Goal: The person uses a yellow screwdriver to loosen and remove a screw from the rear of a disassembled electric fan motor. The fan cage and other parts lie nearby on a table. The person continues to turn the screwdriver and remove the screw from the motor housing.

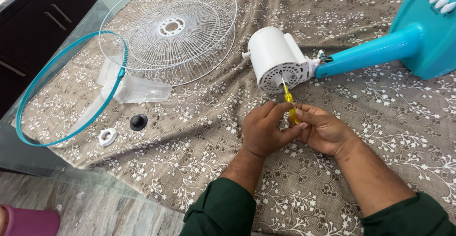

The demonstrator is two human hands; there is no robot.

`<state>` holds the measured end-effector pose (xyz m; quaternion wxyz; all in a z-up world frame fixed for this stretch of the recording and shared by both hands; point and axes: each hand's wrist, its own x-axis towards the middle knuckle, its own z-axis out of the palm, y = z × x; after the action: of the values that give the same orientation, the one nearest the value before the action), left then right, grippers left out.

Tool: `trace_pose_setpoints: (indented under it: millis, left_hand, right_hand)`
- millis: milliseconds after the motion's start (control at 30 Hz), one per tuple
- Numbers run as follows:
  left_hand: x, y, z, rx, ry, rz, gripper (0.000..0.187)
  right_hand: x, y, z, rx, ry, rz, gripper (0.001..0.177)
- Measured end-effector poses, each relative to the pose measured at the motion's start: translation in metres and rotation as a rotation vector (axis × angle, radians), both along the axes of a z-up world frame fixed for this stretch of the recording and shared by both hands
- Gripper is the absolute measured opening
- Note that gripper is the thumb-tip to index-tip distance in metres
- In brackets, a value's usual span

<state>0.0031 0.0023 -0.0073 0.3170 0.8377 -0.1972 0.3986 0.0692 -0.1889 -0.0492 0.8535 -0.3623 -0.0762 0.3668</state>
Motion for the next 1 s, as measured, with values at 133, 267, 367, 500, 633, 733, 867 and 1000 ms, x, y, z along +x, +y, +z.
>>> trace_pose_setpoints:
  millis: [133, 267, 367, 500, 633, 733, 867, 1000]
  left_hand:
    - [0.0, 0.001, -0.004, -0.011, 0.016, -0.027, 0.05]
    - [0.002, 0.002, -0.01, -0.029, -0.023, 0.02, 0.06]
    - [0.006, 0.013, -0.013, -0.113, 0.129, 0.367, 0.042]
    - [-0.005, 0.056, -0.013, -0.506, 0.606, 0.724, 0.038]
    - [-0.013, 0.078, -0.005, -0.621, 0.705, 0.846, 0.035]
    - [-0.016, 0.078, -0.002, -0.64, 0.797, 0.842, 0.031]
    - [-0.008, 0.067, -0.005, -0.381, 0.61, 0.765, 0.026]
    - [0.012, 0.044, -0.01, -0.147, 0.354, 0.457, 0.02]
  right_hand:
    - [-0.002, 0.002, 0.007, -0.031, -0.012, -0.007, 0.029]
    - [-0.004, 0.002, 0.011, -0.159, 0.039, -0.068, 0.03]
    - [-0.001, -0.002, 0.007, -0.14, -0.02, -0.153, 0.01]
    - [0.022, -0.029, 0.007, -0.238, -0.067, -0.525, 0.01]
    - [0.056, -0.053, 0.012, -1.087, -0.427, -0.694, 0.007]
    - [0.066, -0.072, 0.011, -1.505, -1.1, -0.828, 0.017]
    - [0.06, -0.075, -0.001, -1.66, -1.112, -0.856, 0.025]
    - [0.054, -0.07, -0.003, -1.718, -1.121, -0.829, 0.028]
